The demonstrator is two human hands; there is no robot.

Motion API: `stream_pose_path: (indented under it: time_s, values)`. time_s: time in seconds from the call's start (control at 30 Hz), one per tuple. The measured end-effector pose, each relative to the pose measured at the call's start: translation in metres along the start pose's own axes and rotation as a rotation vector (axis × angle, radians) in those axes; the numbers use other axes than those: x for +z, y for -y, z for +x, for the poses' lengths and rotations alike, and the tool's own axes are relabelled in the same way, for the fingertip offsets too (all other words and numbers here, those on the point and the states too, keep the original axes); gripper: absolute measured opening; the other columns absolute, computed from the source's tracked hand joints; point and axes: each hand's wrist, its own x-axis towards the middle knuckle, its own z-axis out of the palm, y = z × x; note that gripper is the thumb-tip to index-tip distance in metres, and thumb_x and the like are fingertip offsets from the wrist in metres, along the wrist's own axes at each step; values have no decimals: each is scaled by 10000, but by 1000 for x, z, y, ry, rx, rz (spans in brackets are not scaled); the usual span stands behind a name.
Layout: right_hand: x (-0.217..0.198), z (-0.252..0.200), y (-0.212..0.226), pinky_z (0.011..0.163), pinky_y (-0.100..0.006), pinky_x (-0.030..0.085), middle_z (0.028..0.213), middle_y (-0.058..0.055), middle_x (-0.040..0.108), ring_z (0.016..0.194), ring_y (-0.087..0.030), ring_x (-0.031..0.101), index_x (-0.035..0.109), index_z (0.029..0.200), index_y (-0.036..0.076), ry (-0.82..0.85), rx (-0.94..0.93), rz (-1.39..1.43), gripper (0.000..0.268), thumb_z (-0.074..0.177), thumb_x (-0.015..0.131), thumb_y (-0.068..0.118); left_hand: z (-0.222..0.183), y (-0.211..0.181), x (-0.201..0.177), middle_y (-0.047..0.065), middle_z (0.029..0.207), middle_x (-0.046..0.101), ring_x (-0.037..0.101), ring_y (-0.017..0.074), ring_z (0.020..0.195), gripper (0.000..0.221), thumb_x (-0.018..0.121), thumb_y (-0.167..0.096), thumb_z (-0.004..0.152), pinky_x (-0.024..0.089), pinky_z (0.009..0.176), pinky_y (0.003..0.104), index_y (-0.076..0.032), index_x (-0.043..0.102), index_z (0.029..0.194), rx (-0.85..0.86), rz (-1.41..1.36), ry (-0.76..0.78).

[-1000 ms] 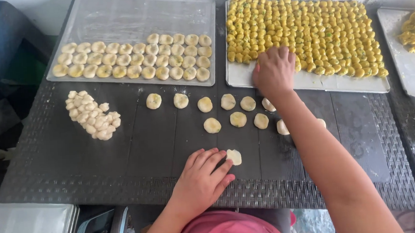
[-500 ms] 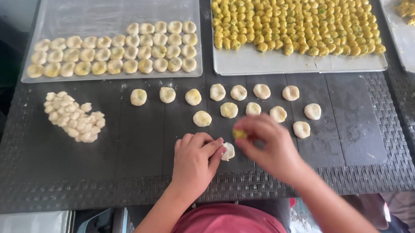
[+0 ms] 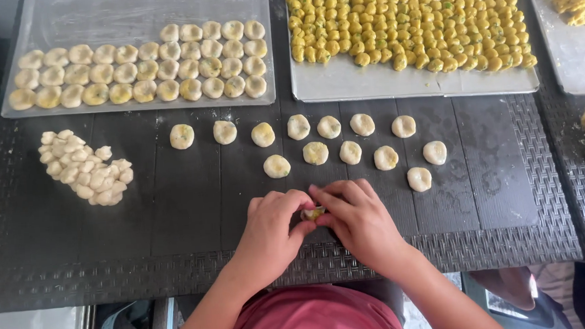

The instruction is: Manually portioning, flattening, filling, and shaping small pieces of dough into pastries on a work surface.

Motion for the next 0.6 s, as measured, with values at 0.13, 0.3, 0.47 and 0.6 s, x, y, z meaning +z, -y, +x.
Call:
stream_pose_path:
  time_s: [0.13, 0.3, 0.47, 0.6]
  values:
    - [8, 2, 7, 835, -432, 455, 1270, 3, 675, 1131, -288, 566, 729, 1076, 188, 18, 0, -139, 156, 1013, 658, 312, -9, 16, 3, -74, 1046, 755, 630, 233, 915, 400, 888, -180, 807, 429, 796, 427, -192, 623, 1106, 56, 65, -179]
    - [8, -7, 30, 928, -419, 560, 1102, -108, 733, 1029, -303, 718, 657, 1102, 44, -121, 63, 177, 113, 998, 663, 89, -15, 14, 1, 125, 1390, 645, 619, 337, 1279, 254, 655, -28, 966, 466, 1038, 503, -77, 709, 1209, 390, -5, -251]
    - [-20, 1, 49, 713, -217, 675, 1001, -86, 743, 770, -129, 784, 707, 1248, 44, -171, 324, 615, 390, 873, 811, 53, -24, -21, -15, 28, 1058, 802, 775, 131, 918, 283, 788, -7, 918, 640, 809, 234, -132, 768, 1171, 193, -457, -323]
    - [-13, 5, 37, 670, -302, 707, 959, -178, 721, 715, -262, 795, 715, 1142, -84, -208, 474, 1053, 255, 903, 757, -7, -25, -44, -37, 85, 1163, 789, 799, 143, 985, 363, 728, -50, 944, 704, 905, 264, -85, 716, 1305, 68, -567, -253]
